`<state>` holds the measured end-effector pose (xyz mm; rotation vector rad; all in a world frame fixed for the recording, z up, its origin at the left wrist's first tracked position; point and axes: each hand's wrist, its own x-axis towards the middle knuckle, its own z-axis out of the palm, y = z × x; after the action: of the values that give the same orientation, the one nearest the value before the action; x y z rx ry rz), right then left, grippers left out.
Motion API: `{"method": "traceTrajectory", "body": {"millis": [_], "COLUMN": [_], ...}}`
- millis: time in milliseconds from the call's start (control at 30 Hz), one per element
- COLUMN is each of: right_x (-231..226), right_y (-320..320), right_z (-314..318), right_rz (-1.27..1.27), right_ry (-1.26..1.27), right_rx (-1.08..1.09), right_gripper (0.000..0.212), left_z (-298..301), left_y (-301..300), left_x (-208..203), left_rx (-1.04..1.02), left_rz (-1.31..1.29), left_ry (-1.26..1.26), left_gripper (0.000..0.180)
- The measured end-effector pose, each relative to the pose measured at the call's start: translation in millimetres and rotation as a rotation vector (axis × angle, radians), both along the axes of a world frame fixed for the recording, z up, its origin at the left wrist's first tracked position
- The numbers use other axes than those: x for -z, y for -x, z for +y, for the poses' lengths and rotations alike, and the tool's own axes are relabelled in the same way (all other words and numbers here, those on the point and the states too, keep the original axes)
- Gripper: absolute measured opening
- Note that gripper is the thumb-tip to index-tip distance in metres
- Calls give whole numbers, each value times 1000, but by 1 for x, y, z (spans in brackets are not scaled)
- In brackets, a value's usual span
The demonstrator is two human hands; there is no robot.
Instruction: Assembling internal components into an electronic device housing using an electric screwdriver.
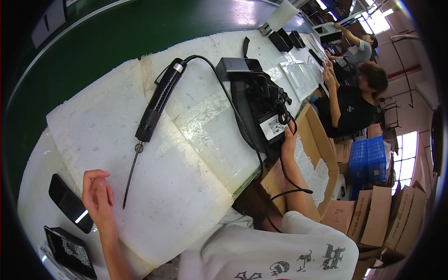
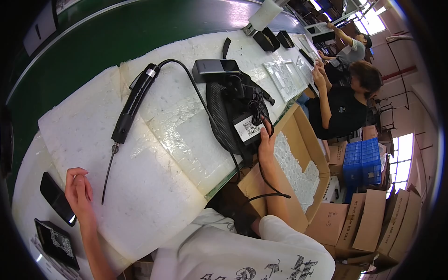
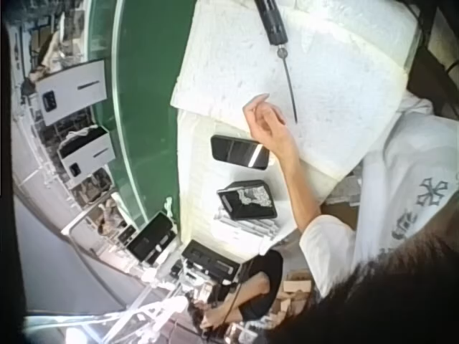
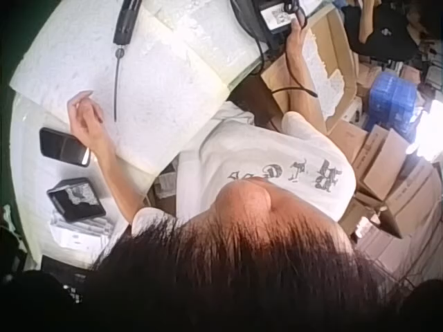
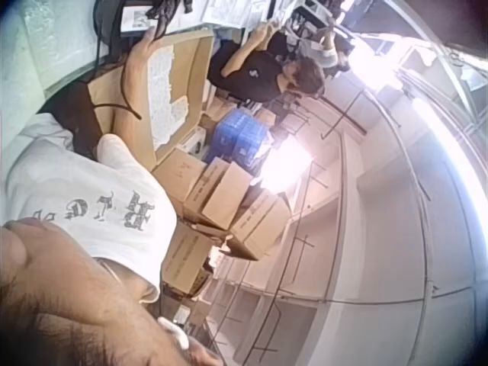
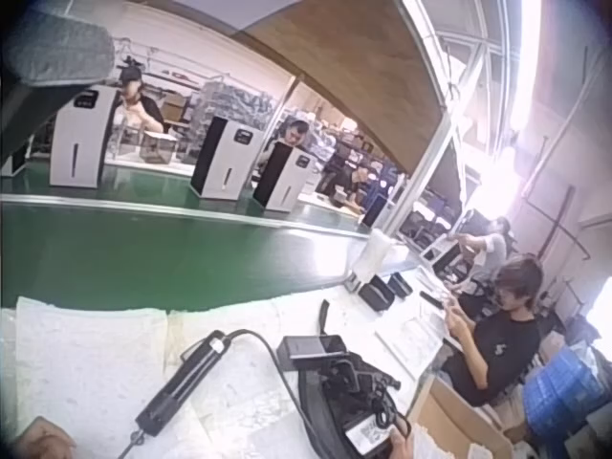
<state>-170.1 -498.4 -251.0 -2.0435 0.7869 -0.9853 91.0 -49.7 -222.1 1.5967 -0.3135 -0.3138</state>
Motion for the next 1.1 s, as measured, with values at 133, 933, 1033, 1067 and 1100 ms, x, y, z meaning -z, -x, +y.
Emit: {"method": "traceTrajectory", "body": {"millis": [133,933,1033,1067,1100], "right_x": [-3,3,7,7,6], "right_y": [1,3,-2,-2,-2], "right_z": [1,-3,-4,-3,-2], "right_rz": [24,67,-12,-11,-13], "right_ry": [-58,42,-20,-52,-86], "right_rx": [-7,85,7,32,55], "right_gripper": [51,44,44,44,45], "left_z": [-1,-2,-2,-2,-3], "left_y": [1,-2,-7,-7,-8], "left_x": [-2,0,-1,-2,-4], "left_rx": [1,11,2,-7,-10], "left_rz": [4,12,6,-10,15], "left_ry": [0,-14,5,-1,4], "left_gripper": [13,14,14,14,14]}}
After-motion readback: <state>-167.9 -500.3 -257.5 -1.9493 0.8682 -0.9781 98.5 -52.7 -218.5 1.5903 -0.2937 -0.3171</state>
